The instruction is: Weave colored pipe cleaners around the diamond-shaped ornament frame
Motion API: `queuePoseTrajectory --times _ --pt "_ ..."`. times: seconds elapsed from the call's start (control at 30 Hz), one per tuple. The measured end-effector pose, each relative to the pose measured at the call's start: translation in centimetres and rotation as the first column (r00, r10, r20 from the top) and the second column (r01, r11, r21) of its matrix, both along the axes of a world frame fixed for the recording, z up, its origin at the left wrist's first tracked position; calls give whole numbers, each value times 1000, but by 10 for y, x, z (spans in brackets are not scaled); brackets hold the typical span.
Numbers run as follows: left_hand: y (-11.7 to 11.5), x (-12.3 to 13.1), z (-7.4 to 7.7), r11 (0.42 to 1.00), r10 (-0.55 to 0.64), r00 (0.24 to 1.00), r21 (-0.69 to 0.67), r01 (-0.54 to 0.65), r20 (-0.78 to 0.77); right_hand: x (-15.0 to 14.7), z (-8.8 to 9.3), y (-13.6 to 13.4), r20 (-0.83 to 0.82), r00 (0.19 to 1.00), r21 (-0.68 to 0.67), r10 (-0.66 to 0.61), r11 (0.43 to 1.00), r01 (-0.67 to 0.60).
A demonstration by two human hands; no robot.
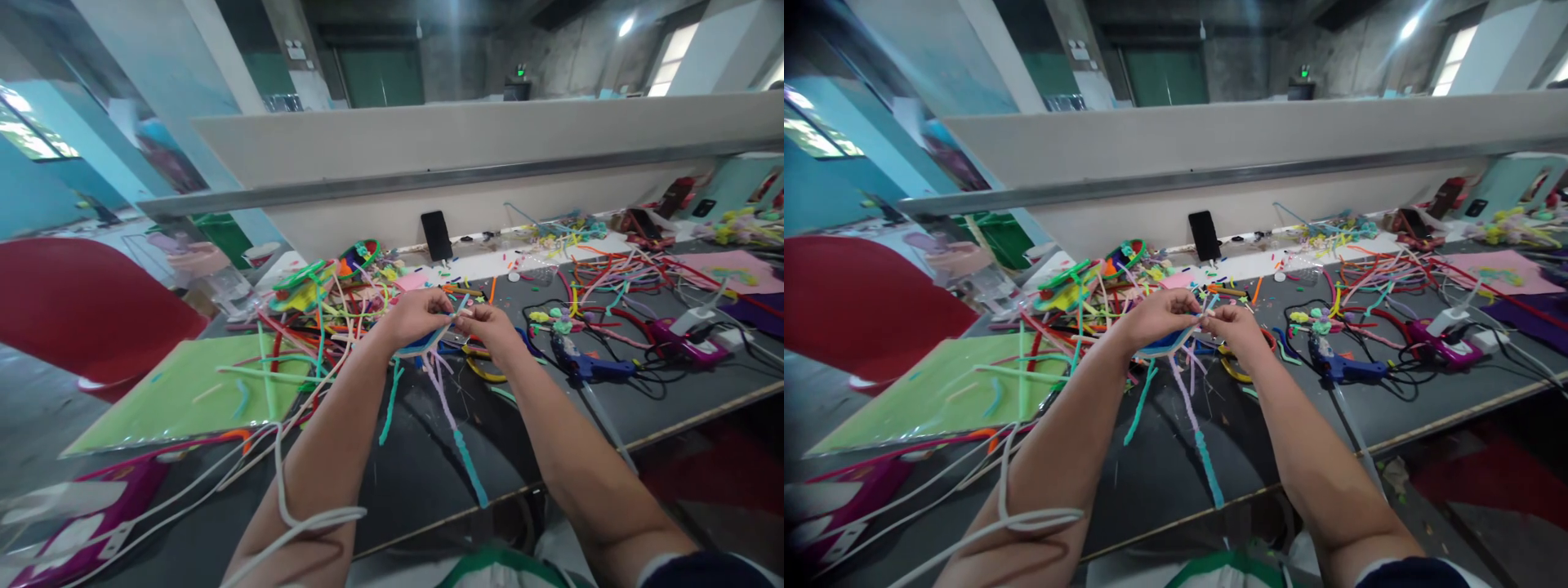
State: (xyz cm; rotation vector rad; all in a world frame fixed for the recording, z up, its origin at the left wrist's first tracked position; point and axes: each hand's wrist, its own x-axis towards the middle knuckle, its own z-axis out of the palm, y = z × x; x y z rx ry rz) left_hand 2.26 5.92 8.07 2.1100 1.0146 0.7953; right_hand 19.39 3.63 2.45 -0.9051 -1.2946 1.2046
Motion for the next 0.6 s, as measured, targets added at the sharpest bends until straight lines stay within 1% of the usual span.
queuePoseTrajectory --times 0.13,0.27,0.37,0.43,0.53,0.6 --pt "2 2 -4 999 16 999 49 -14 -41 -2 -1 0 -4 999 -11 -37 999 37" --pt "1 6 -6 994 40 997 107 -32 -73 -6 0 -4 -63 994 -45 -90 995 87" --pt "1 9 -9 990 67 992 133 -52 -106 -7 0 -5 -128 987 -50 -94 995 89" --pt "2 11 -11 990 75 992 125 -61 -104 -7 0 -5 -152 985 -53 -82 996 75" --pt "1 12 -6 994 71 997 81 -70 -19 -3 1 -3 -172 984 -40 -54 998 48" --pt "-6 12 5 985 116 985 115 -131 128 2 3 0 -228 970 -65 -79 996 66"
